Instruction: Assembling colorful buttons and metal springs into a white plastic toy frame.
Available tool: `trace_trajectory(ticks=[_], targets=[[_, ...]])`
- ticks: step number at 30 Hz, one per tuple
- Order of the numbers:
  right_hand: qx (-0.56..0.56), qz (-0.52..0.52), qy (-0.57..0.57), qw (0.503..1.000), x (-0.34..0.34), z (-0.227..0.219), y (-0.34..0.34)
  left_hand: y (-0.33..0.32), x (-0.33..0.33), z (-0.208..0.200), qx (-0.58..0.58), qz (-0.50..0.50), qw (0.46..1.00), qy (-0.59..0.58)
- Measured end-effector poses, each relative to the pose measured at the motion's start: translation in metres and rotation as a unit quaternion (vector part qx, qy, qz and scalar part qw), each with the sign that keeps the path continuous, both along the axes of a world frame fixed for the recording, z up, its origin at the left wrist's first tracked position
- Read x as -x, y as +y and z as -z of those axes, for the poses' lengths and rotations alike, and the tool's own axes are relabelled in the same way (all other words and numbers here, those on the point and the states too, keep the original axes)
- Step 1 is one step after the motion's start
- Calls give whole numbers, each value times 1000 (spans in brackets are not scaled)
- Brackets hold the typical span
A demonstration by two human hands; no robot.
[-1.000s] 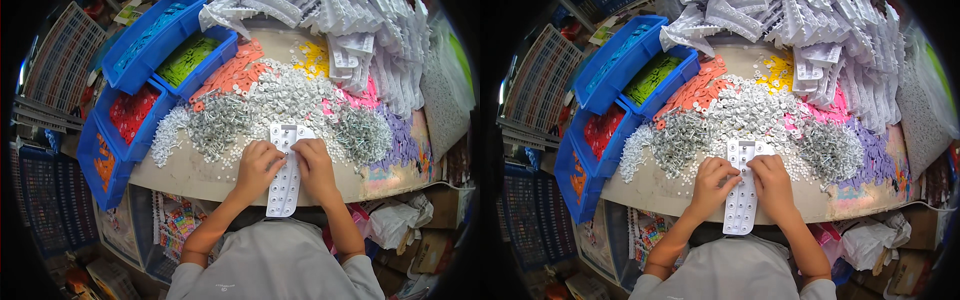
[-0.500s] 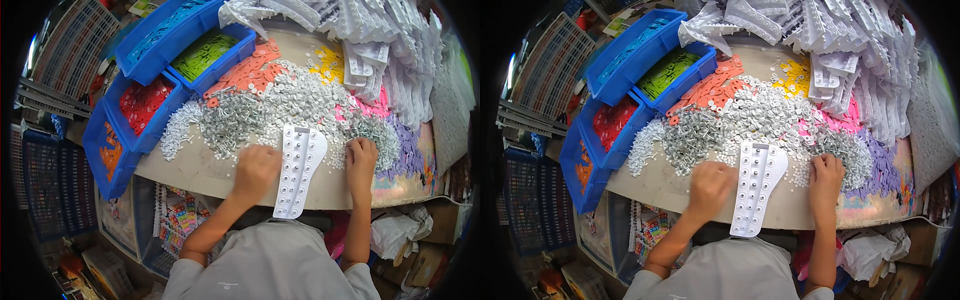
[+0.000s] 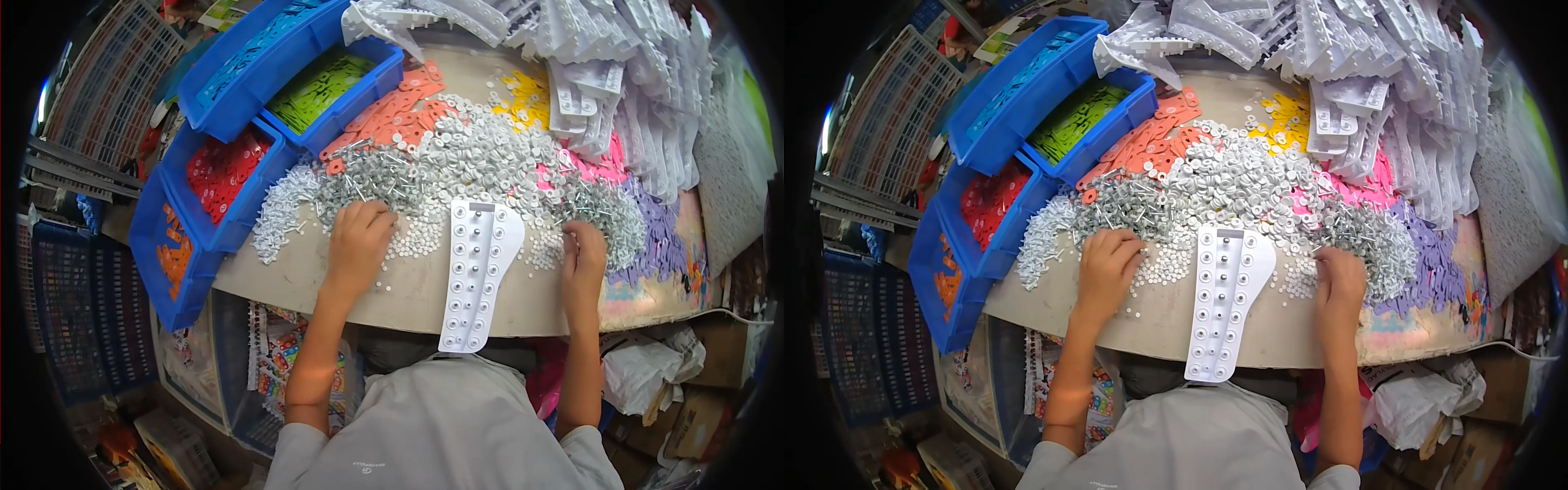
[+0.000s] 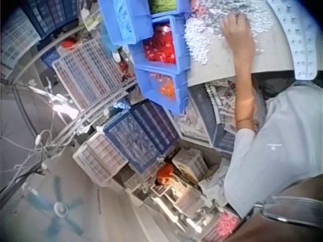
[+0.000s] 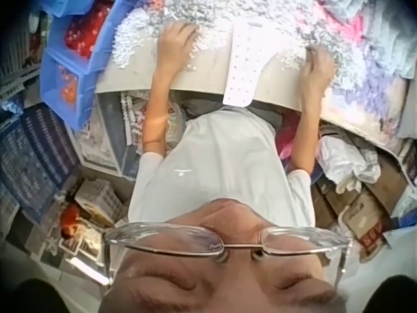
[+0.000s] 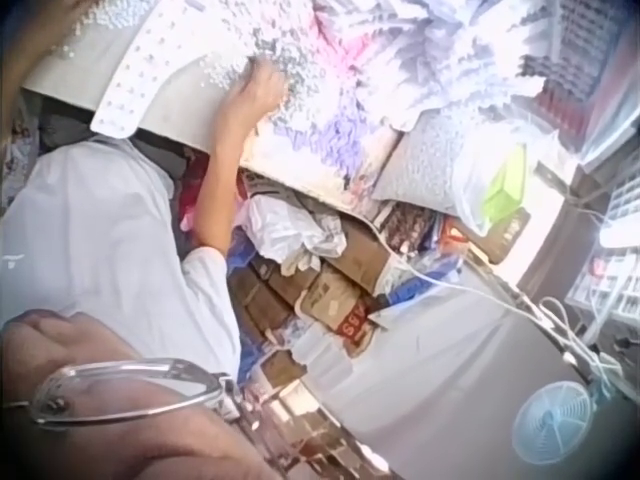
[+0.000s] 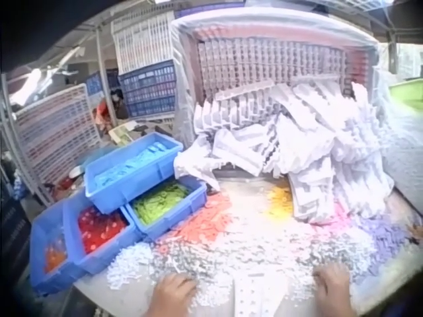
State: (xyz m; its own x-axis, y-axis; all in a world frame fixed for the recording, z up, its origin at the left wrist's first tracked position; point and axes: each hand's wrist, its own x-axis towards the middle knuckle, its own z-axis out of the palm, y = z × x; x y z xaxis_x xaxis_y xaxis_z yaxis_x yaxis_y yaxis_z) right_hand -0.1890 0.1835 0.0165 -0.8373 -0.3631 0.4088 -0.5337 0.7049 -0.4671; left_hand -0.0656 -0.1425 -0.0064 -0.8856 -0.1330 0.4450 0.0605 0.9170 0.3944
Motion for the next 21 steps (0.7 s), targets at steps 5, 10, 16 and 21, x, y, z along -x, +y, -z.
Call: trace_trajectory(ticks=[5,10,16,21], targets=[[109,-94,-160,977,-43,-25,-24,26,-9,-19,-191,-40,980,30],[109,-175,-189,960,-68,-14,-49,65,-26,-23,-325,33,945,-6],[82,-175,-174,966,-73,-7,-57,90,-31,-7,-334,112,936,-24],[48,-226,-129,964,-68,-6,-54,99,-30,2,-294,130,947,-9]])
